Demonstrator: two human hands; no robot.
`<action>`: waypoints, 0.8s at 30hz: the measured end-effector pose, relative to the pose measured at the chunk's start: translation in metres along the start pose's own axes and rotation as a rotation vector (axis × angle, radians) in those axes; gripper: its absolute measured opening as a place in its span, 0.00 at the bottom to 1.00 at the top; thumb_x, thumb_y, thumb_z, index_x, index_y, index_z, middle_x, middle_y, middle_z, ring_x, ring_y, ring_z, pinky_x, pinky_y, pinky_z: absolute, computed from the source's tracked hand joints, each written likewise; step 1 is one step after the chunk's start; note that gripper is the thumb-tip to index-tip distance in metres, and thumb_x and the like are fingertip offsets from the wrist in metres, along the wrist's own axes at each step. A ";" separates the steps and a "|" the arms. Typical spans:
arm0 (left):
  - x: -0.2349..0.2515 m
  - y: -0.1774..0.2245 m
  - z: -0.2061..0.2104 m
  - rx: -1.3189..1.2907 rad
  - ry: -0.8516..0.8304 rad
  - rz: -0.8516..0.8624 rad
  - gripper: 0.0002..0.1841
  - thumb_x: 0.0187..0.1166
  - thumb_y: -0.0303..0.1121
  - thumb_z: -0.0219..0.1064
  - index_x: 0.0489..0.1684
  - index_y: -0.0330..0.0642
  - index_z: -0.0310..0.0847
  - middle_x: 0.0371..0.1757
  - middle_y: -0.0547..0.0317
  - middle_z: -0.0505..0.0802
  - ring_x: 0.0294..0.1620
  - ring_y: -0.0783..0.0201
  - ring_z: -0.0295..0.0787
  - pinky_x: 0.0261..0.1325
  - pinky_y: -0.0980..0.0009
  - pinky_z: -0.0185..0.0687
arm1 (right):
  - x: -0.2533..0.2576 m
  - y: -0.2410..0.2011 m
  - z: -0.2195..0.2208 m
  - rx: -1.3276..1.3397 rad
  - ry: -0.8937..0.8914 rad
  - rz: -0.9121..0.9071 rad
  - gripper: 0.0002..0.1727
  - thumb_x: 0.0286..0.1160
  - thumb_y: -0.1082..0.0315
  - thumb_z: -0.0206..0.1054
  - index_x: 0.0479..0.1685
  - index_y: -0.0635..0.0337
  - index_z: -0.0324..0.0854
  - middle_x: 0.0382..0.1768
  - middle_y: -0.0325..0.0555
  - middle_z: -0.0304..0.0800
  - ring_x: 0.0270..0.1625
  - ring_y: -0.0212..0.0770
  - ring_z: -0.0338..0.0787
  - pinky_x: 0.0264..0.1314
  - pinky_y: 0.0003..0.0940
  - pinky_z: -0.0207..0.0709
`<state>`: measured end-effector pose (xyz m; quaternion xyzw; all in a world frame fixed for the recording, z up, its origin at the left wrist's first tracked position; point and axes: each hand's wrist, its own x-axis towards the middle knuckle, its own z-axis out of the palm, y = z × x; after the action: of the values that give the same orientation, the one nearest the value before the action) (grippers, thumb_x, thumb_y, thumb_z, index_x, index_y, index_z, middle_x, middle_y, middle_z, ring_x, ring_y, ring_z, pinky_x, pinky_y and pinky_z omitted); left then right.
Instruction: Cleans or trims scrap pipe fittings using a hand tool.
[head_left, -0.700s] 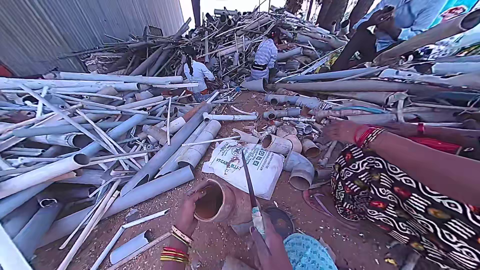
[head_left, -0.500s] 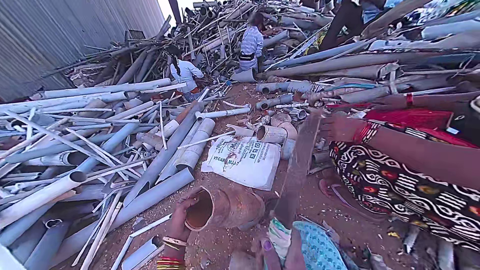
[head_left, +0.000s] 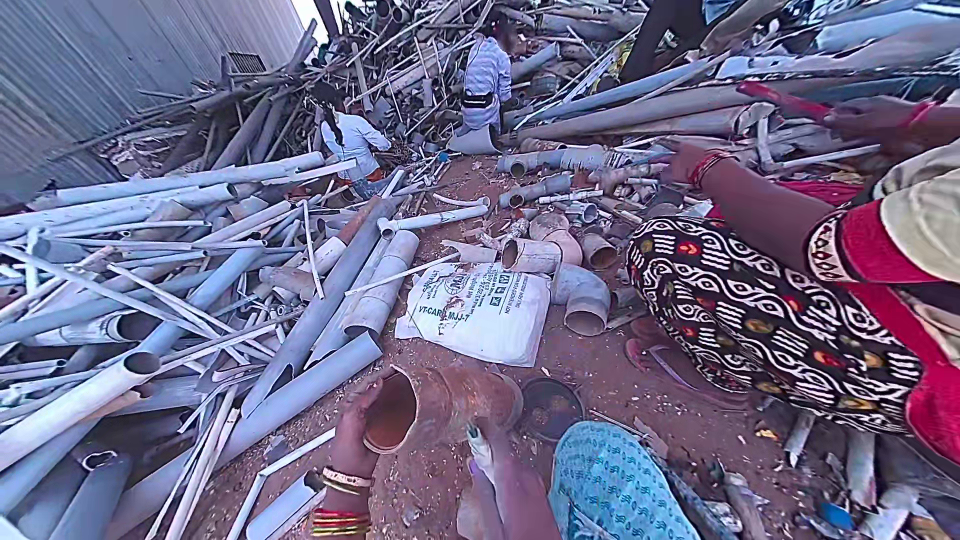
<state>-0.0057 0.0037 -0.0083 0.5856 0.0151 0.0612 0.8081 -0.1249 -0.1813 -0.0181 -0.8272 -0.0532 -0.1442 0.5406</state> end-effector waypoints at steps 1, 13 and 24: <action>-0.001 -0.001 0.000 -0.014 0.019 -0.002 0.18 0.87 0.24 0.42 0.54 0.34 0.82 0.45 0.61 0.96 0.46 0.71 0.94 0.53 0.72 0.90 | 0.008 0.013 0.004 -0.012 -0.245 0.224 0.30 0.87 0.69 0.56 0.84 0.76 0.60 0.43 0.69 0.90 0.41 0.60 0.93 0.50 0.56 0.84; 0.006 -0.009 -0.016 0.124 0.304 0.115 0.21 0.93 0.31 0.39 0.68 0.29 0.75 0.57 0.55 0.90 0.57 0.72 0.87 0.64 0.72 0.82 | 0.003 0.023 0.042 0.048 0.026 -0.093 0.28 0.82 0.66 0.56 0.74 0.81 0.69 0.30 0.59 0.90 0.28 0.51 0.92 0.33 0.45 0.86; 0.001 -0.010 -0.009 0.127 0.317 0.146 0.20 0.92 0.30 0.40 0.65 0.29 0.76 0.53 0.59 0.92 0.54 0.75 0.89 0.62 0.76 0.84 | -0.004 -0.013 0.007 0.233 0.108 -0.216 0.23 0.84 0.68 0.56 0.66 0.82 0.68 0.26 0.54 0.85 0.22 0.36 0.84 0.29 0.28 0.81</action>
<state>-0.0050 0.0090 -0.0202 0.6179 0.1036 0.2100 0.7506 -0.1308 -0.1696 -0.0109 -0.7392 -0.1291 -0.2388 0.6164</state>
